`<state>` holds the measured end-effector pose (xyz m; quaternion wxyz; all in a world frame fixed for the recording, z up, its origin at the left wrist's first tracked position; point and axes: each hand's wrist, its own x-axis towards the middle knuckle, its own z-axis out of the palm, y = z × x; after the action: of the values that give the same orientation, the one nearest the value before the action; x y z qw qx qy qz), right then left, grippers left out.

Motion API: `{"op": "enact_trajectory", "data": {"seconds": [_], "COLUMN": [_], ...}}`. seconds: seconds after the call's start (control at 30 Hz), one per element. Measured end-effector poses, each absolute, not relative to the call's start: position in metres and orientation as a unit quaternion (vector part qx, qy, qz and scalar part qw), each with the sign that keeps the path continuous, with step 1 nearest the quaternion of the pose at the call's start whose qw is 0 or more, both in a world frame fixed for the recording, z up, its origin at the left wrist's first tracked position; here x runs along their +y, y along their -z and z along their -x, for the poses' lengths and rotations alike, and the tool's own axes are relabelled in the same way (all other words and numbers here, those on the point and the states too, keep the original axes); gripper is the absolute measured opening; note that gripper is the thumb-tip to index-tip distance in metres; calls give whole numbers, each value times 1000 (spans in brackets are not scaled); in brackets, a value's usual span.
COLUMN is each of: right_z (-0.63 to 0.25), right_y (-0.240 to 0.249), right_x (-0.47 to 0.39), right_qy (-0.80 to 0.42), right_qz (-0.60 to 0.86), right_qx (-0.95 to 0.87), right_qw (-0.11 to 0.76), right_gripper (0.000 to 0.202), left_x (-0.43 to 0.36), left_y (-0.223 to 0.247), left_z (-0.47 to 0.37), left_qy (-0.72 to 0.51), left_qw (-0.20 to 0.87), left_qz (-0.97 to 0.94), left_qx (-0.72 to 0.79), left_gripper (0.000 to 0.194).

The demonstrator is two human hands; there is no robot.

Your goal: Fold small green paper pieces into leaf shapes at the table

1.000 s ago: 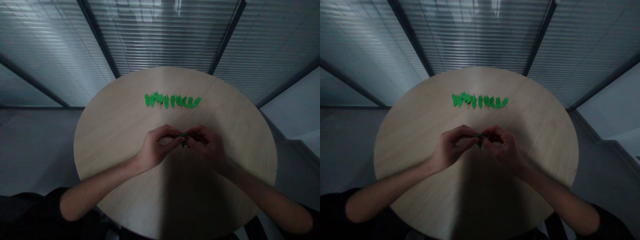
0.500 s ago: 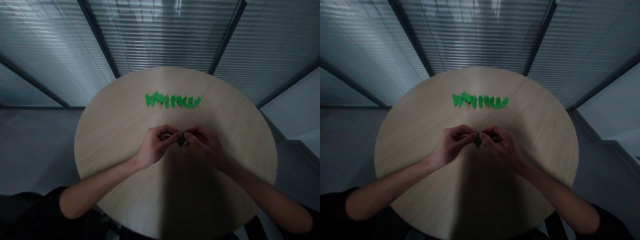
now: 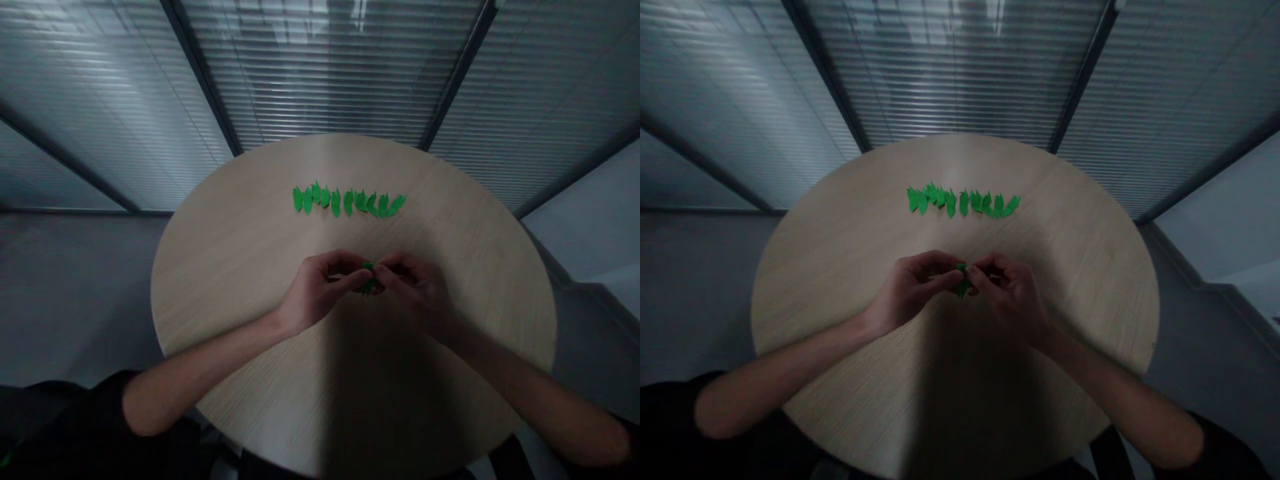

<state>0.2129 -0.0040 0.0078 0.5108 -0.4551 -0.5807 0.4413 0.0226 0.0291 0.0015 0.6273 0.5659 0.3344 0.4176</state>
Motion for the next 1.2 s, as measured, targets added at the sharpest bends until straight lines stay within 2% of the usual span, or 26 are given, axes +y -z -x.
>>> {"op": "enact_trajectory", "data": {"seconds": [0.17,0.5,0.7,0.9,1.03,1.2], "right_z": [-211,-217,-212,-211,-214,-215], "right_y": [-8,1,-4,-4,2,3], "right_x": [-3,0,-2,-1,0,-1], "right_qy": [-443,-448,-420,-416,-425,-461], "right_qz": [468,466,471,468,472,454], "right_qx": [-574,-625,-605,-595,-612,-648], "right_qw": [505,439,486,504,471,403], "right_gripper": [20,25,26,24,24,19], "left_x": [29,31,29,31,34,36], "left_y": [-4,-5,-2,-5,-8,-9], "left_z": [-22,-16,-19,-20,-19,-18], "left_qy": [-407,-350,-341,-350,-373,-376], "left_qw": [623,619,616,633,598,604], "left_qz": [-565,-620,-629,-601,-604,-608], "left_qx": [356,332,330,341,372,352], "left_gripper": [19,18,24,22,22,21]}}
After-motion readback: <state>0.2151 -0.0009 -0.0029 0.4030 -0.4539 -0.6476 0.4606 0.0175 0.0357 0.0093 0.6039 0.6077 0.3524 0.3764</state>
